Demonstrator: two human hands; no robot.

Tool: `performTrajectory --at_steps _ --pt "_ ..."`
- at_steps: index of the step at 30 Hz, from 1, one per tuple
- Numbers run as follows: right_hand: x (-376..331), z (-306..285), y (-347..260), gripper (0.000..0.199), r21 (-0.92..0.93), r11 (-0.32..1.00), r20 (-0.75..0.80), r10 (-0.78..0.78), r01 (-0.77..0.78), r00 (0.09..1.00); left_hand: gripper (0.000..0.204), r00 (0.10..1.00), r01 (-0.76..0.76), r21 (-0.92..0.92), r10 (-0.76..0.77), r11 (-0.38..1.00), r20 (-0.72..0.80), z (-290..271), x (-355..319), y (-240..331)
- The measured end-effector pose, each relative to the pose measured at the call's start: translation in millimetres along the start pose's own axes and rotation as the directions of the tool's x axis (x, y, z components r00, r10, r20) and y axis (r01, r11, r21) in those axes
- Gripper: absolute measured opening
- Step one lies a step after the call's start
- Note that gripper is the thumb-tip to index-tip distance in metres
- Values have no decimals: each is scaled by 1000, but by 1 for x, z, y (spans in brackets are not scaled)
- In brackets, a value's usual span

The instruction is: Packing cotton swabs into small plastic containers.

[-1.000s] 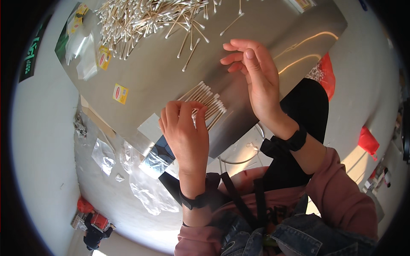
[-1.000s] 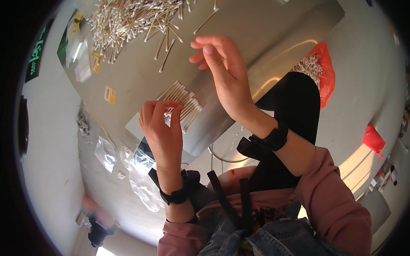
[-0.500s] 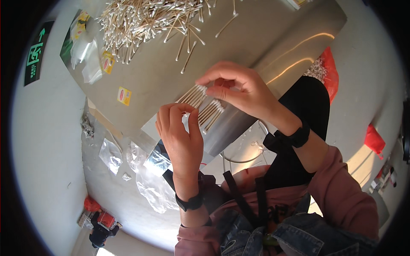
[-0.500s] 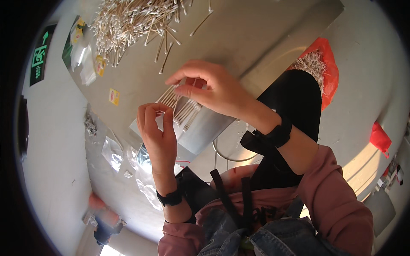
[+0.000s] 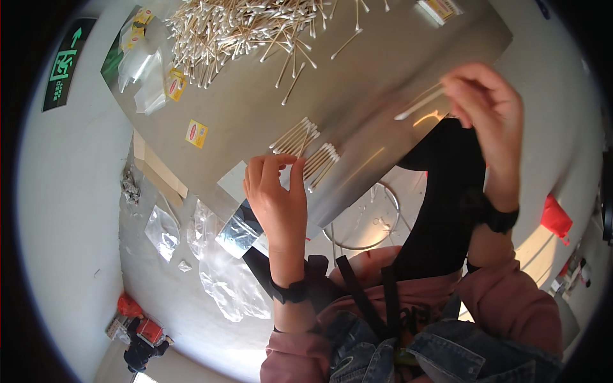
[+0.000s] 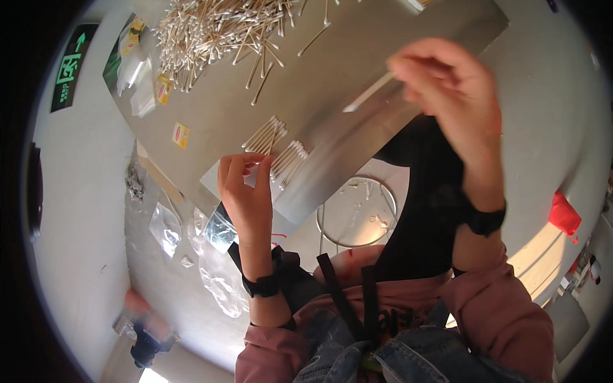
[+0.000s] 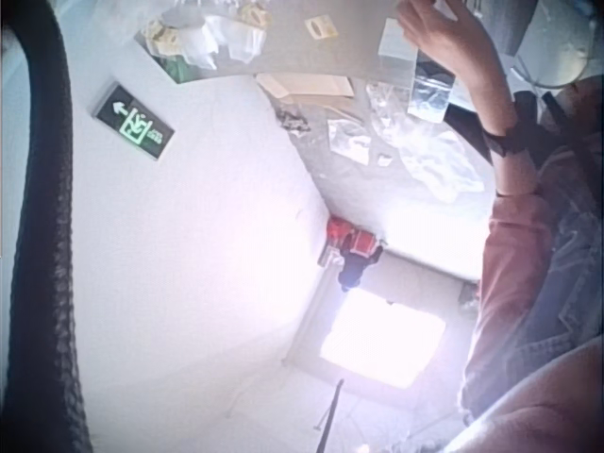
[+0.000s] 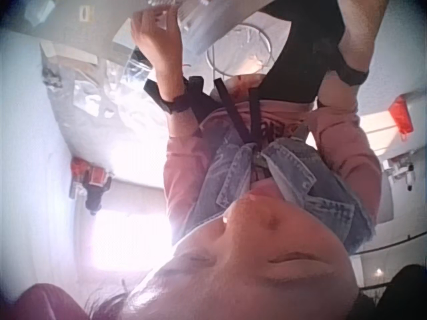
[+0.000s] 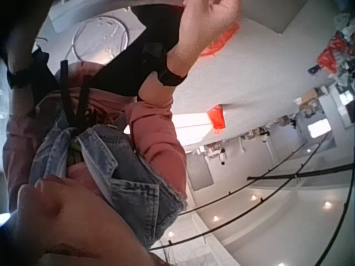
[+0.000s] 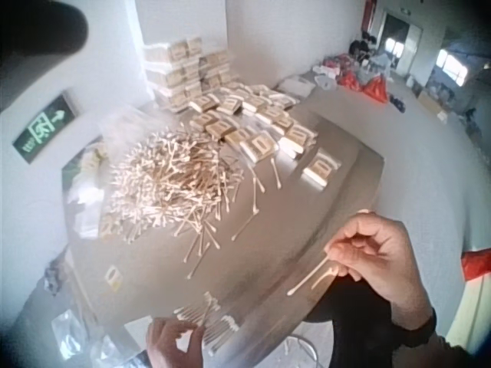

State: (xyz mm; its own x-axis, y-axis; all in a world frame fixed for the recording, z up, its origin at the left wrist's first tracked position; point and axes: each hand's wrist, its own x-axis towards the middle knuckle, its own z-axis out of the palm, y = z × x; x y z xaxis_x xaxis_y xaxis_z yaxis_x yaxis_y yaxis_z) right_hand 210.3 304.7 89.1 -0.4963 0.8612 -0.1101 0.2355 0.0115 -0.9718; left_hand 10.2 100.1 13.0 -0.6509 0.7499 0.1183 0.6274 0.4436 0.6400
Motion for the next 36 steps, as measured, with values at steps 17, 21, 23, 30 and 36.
performTrajectory --at_steps 17,21,23,30,36 --pt "-16 -40 30 31 -398 916 -128 -119 59 985 16 950 -240 69 220 968 223 -10 -23 12" --pt "8 32 10 27 -327 905 1 -286 270 958 17 986 -133 48 128 990 103 2 -22 3" --pt "18 67 10 27 -241 880 96 -398 409 912 19 991 -120 52 116 991 72 3 -15 -1" --pt "12 150 65 35 399 909 30 -142 119 989 44 929 89 -498 -252 863 -270 27 -5 1" --pt "-1 177 70 55 428 889 154 -248 162 956 64 910 7 -824 -345 567 -229 46 11 13"
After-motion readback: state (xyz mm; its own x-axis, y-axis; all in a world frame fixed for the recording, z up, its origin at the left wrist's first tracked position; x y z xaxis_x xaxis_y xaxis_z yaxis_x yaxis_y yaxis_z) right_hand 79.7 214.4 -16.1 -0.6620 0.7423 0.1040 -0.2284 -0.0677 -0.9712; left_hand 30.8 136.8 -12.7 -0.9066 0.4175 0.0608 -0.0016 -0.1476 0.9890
